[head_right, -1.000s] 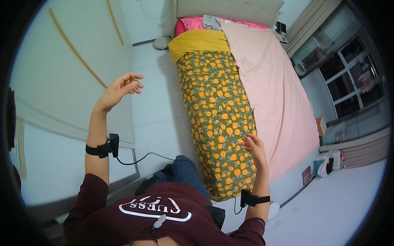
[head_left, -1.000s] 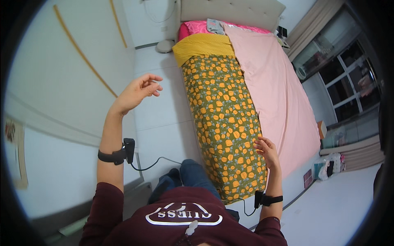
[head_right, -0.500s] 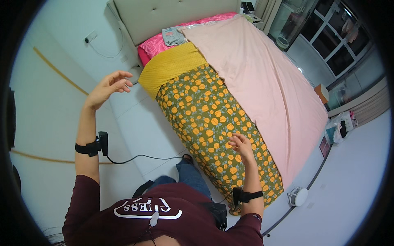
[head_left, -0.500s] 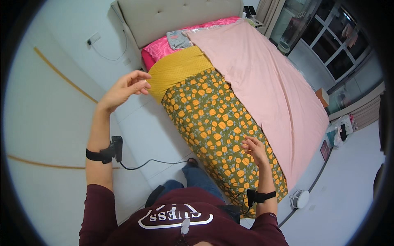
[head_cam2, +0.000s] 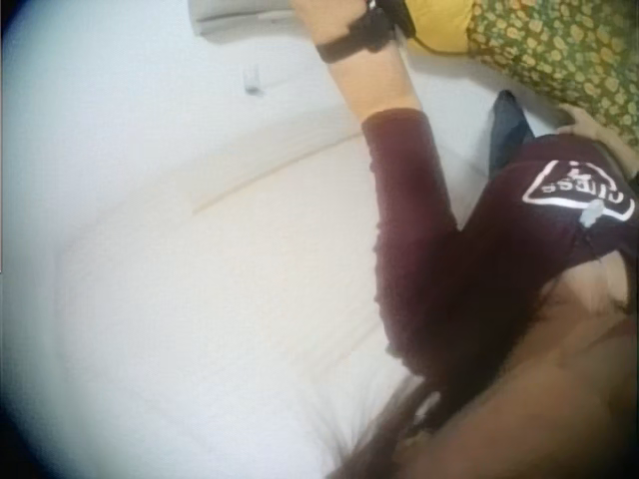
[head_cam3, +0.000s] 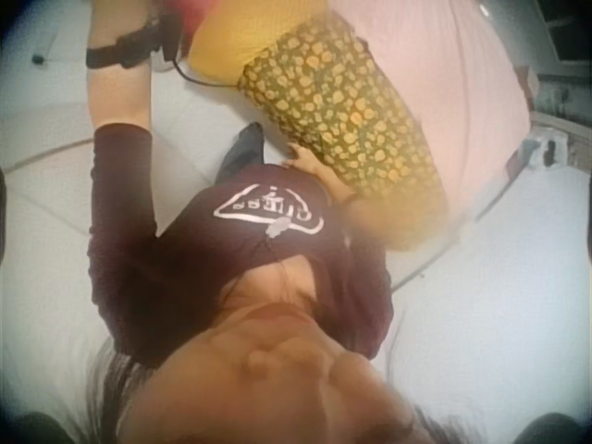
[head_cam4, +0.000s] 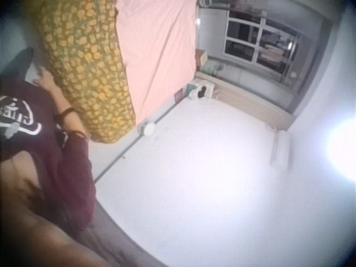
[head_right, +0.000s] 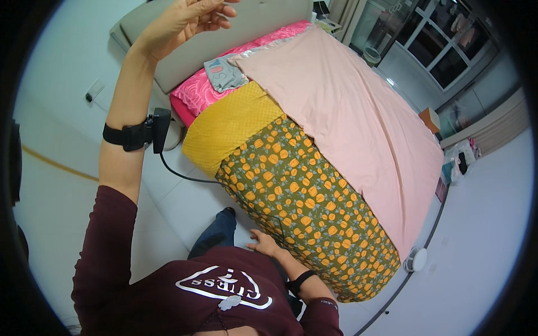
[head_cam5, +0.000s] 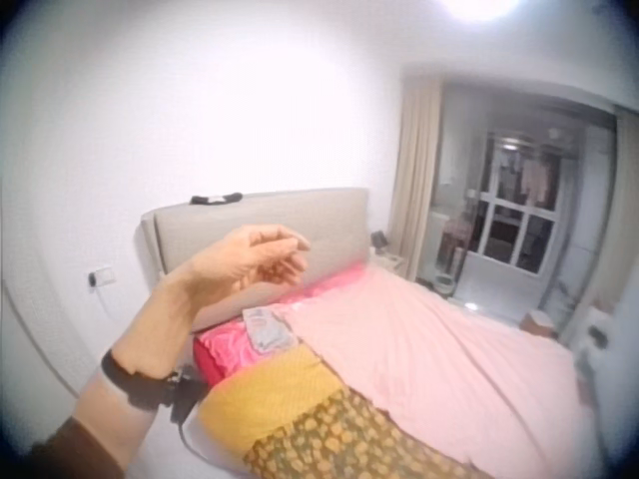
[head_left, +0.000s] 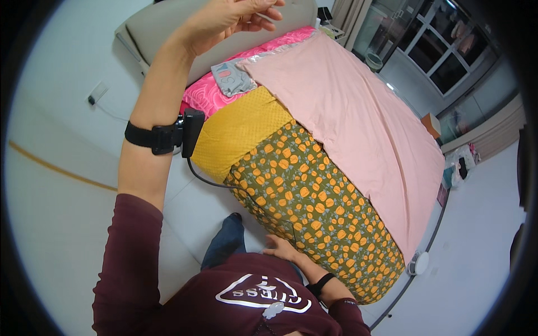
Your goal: The person smooths and adjusts a pink duvet cover on a bed, repeatedly pulling and tucking the edges to align it with the mattress. They move around the bed to reach different sides and corners, ensuring the cover is evenly spread.
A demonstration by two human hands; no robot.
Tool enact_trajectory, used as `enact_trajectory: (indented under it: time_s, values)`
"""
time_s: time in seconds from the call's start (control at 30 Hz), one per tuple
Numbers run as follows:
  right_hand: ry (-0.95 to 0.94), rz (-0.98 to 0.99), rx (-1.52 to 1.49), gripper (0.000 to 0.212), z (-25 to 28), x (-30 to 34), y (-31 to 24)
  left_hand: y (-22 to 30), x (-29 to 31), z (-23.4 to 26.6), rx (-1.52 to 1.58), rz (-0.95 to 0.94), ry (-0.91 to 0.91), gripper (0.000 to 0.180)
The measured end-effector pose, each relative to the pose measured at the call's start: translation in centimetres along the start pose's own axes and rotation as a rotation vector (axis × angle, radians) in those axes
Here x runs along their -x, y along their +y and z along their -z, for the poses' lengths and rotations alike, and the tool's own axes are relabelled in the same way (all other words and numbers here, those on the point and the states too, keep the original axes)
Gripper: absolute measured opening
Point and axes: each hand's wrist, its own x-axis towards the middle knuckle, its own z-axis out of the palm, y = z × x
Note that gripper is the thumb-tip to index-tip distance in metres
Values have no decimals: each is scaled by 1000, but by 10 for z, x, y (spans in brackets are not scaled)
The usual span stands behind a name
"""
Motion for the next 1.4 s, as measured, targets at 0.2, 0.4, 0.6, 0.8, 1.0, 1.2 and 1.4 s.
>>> enact_trajectory:
  time_s: [0.2, 0.4, 0.6, 0.8, 1.0, 1.2, 1.4]
  values:
    - [161, -196, -267, 50, -1, -22, -6, -53, -92, 66, 146, 32, -1, 22]
    - [356, -183, -487, 36, 45, -58, 14, -118, -162, 91, -110, 119, -61, 30]
    - [651, -231, -808, 28, 120, -90, 41, -171, -221, 99, -182, 331, 10, 35]
    - [883, -323, -1056, 21, 198, -72, 43, -207, -264, 128, -185, 553, 131, 33]
    - [1065, -316, -1269, 18, 231, -76, 61, -259, -280, 207, -137, 743, 248, 24]
    - [1195, -308, -1456, 22, 254, -122, 77, -450, -263, 281, 419, 963, 506, 24]
    - [1347, -403, -1754, 21, 280, -202, 87, -685, -257, 275, 379, 1315, 456, 36]
